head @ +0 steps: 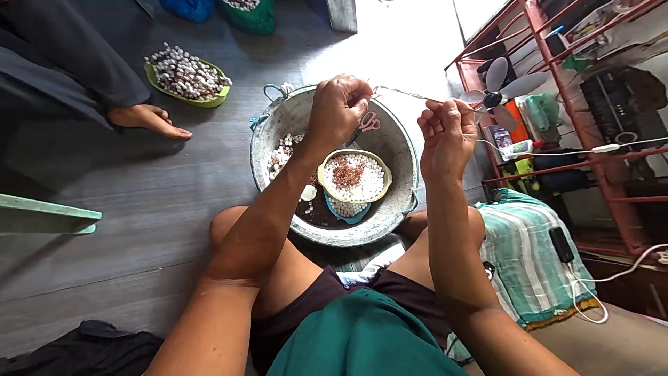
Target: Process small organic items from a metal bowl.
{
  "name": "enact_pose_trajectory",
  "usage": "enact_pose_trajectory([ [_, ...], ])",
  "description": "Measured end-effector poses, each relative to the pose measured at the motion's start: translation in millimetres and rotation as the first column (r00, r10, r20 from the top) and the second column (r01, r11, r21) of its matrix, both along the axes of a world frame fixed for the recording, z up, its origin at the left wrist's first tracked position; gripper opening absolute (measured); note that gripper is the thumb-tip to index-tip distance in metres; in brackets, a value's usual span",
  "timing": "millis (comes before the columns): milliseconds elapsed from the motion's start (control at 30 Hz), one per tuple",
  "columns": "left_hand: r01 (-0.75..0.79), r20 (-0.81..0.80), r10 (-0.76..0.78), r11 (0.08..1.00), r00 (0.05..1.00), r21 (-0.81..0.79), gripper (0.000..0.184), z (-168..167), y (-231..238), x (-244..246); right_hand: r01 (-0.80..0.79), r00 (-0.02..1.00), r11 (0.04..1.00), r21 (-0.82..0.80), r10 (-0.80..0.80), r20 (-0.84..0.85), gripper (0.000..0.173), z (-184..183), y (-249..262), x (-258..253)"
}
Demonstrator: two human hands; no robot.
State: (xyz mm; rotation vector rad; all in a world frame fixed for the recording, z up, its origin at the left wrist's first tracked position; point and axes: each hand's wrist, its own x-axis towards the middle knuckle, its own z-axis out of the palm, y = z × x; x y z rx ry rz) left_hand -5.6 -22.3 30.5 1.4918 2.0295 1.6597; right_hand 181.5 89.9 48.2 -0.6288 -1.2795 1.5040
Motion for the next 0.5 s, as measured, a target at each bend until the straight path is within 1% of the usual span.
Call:
enact_pose_trajectory([
  [200,0.020,0.002,-0.020,1.000,1.000,-0.004,0.012,-0.7,1.0,2.0,0.037,0.999,0.999,-0.034,-0.037,-0.008,0.012,-4.2,1.1,0.6],
  [400,0.031,-0.007,-0.031,0.999,0.999,-0.010,0.013,-2.3,1.8,2.9,0.000,1.000,0.997,-0.083,-0.002,-0.019,0.014,-3.8,-1.7,4.1],
  [500,0.034,-0.007,-0.034,0.999,0.999,-0.009,0.012,-2.8,1.8,2.4,0.005,1.000,0.997,-0.071,-0.006,-0.016,0.014,-3.3,-0.9,4.8],
])
